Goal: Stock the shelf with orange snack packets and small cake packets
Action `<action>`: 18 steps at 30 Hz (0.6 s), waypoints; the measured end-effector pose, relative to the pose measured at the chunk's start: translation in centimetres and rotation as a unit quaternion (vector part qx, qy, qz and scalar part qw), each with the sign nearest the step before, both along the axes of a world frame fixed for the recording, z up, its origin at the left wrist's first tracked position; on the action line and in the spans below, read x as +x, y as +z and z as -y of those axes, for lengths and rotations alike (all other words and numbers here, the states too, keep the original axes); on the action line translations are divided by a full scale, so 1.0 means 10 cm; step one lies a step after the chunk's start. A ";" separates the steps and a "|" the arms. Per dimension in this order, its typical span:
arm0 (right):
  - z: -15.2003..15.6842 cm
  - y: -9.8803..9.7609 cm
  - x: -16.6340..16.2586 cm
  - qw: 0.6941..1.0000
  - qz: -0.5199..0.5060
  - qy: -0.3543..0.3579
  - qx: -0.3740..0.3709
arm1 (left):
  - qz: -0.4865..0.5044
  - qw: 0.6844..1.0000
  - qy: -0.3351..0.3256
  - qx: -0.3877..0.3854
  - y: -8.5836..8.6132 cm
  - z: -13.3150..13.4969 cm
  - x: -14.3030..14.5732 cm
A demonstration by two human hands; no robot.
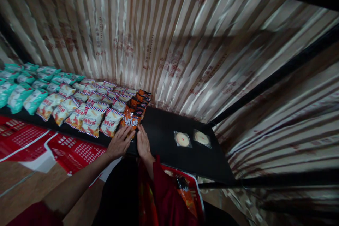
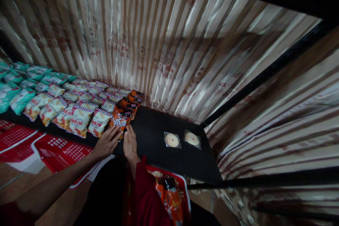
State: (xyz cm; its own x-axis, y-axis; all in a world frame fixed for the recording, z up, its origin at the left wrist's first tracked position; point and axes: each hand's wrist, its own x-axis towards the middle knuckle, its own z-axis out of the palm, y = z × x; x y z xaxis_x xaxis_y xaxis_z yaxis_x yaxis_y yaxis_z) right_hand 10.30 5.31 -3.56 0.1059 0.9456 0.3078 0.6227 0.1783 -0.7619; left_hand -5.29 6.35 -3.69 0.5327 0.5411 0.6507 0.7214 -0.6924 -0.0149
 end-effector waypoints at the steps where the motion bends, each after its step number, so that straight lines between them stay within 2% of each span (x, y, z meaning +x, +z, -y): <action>1: -0.03 0.01 0.00 1.000 -0.004 0.005 -0.007 | -0.004 1.000 -0.001 -0.004 0.00 -0.01 0.00; 5: -0.12 0.03 -0.03 0.999 -0.038 0.007 -0.030 | -0.015 1.000 0.002 -0.022 0.00 -0.04 0.00; 14: -0.22 0.14 -0.05 0.994 -0.103 0.001 -0.023 | 0.002 0.999 -0.005 -0.041 0.01 -0.12 0.06; 18: -0.23 0.12 -0.04 0.991 -0.126 0.018 -0.040 | 0.003 0.999 -0.019 -0.051 0.00 -0.15 0.07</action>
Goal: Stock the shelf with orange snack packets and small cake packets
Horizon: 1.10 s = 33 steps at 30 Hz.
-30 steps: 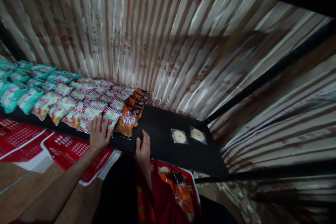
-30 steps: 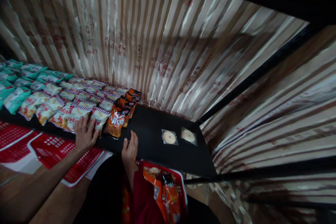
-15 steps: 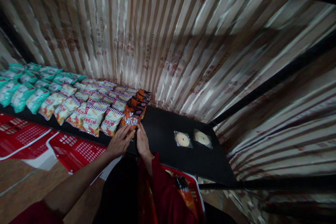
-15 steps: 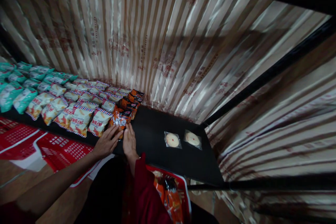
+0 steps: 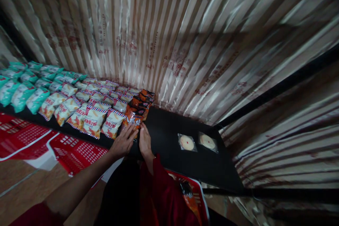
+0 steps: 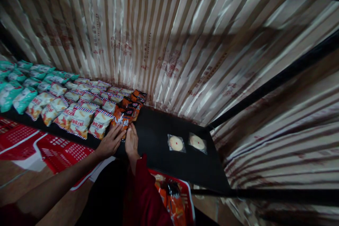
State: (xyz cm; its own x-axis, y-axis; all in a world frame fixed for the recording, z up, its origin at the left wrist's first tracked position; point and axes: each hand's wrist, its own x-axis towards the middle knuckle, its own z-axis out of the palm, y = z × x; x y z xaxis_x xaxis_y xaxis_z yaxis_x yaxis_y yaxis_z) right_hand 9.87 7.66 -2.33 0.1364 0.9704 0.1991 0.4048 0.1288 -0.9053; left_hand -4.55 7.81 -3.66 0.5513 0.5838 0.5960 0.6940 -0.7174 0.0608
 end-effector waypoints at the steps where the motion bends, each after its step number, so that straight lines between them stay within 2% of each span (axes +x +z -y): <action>1: 0.00 -0.01 0.00 1.000 -0.001 0.008 -0.004 | 0.003 1.000 -0.002 -0.001 0.00 0.00 0.00; 5: 0.02 -0.05 -0.02 1.000 0.013 0.008 -0.004 | 0.004 1.000 -0.002 0.003 -0.01 -0.01 0.00; 9: 0.03 -0.09 -0.07 0.996 0.050 -0.074 -0.004 | -0.009 1.000 0.015 0.007 0.00 0.00 0.01; 11: 0.02 -0.11 -0.09 0.994 0.056 -0.091 -0.006 | -0.015 1.000 0.022 0.008 0.01 0.01 0.02; 20: -0.09 0.02 -0.05 0.996 0.060 -0.059 0.000 | 0.000 1.000 0.022 0.007 0.01 -0.01 0.01; 25: -0.10 0.00 -0.06 0.997 0.053 -0.052 -0.001 | -0.002 1.000 0.017 -0.008 -0.02 -0.03 0.01; 33: -0.13 -0.03 0.06 0.995 0.032 -0.090 -0.003 | -0.001 1.000 0.023 -0.007 0.00 -0.02 0.01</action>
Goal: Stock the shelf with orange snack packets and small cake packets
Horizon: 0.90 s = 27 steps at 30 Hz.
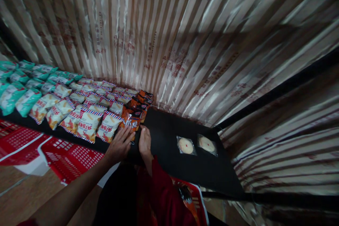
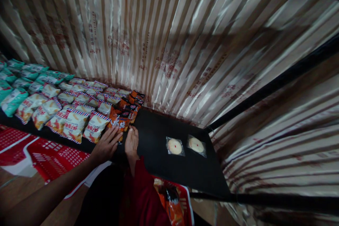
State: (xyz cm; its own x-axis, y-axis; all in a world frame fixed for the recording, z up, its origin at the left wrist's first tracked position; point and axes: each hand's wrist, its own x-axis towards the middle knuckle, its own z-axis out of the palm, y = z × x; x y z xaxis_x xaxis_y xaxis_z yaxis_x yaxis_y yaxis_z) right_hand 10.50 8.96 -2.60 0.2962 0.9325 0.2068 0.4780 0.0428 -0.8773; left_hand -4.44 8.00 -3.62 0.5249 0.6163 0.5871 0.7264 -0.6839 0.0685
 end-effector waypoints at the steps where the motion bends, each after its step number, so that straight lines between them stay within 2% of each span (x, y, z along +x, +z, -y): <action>1: -0.03 0.00 0.02 1.000 -0.006 -0.011 -0.004 | -0.001 1.000 0.000 0.000 -0.01 0.00 0.00; 4: -0.15 0.02 0.06 0.998 -0.039 -0.039 -0.037 | -0.008 1.000 -0.001 0.000 -0.02 0.00 -0.01; 7: -0.24 0.03 0.08 0.992 -0.090 -0.028 -0.081 | -0.003 1.000 -0.004 -0.003 -0.03 0.00 -0.01; 10: -0.28 0.02 0.07 0.990 -0.122 -0.014 -0.073 | 0.007 1.000 -0.009 -0.006 -0.04 -0.01 -0.01; 19: -0.35 0.04 0.11 1.000 0.001 -0.026 0.008 | -0.003 1.000 -0.012 -0.009 -0.03 -0.01 -0.01; 27: -0.37 0.08 0.11 1.000 0.011 0.001 -0.002 | -0.012 1.000 -0.011 -0.014 -0.04 -0.02 -0.01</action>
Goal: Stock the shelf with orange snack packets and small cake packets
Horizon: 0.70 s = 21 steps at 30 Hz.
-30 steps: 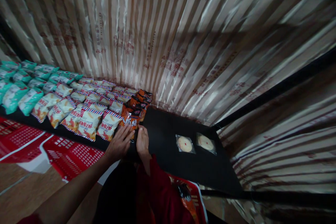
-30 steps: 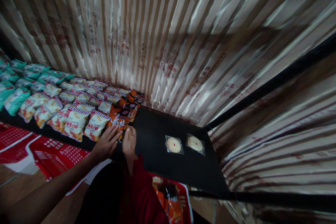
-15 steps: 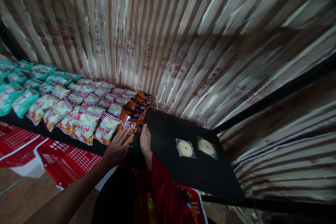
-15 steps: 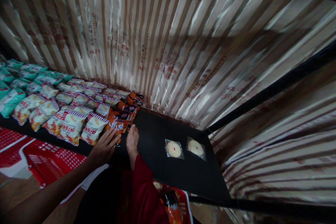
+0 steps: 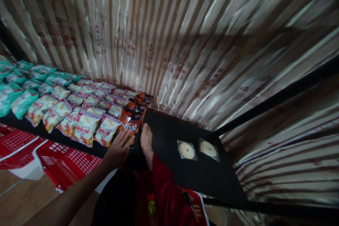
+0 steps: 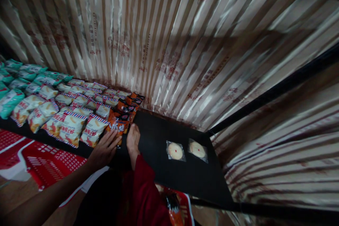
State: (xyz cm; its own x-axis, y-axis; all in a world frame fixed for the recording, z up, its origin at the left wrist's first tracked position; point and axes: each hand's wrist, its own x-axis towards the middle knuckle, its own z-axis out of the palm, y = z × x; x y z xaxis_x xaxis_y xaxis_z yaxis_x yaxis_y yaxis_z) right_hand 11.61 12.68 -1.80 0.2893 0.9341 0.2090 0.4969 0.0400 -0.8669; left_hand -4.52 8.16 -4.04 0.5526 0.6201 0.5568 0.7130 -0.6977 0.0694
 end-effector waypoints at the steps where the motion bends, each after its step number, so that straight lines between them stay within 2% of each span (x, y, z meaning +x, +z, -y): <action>1: 0.00 -0.01 0.00 1.000 0.002 0.002 -0.006 | -0.001 1.000 0.001 0.001 0.00 0.00 0.00; 14: -0.03 -0.04 0.02 0.999 0.036 0.026 -0.020 | 0.005 1.000 0.001 -0.003 0.00 0.00 -0.01; 21: 0.03 -0.06 -0.04 0.995 0.097 -0.035 0.005 | -0.012 1.000 0.007 -0.001 0.01 0.00 0.00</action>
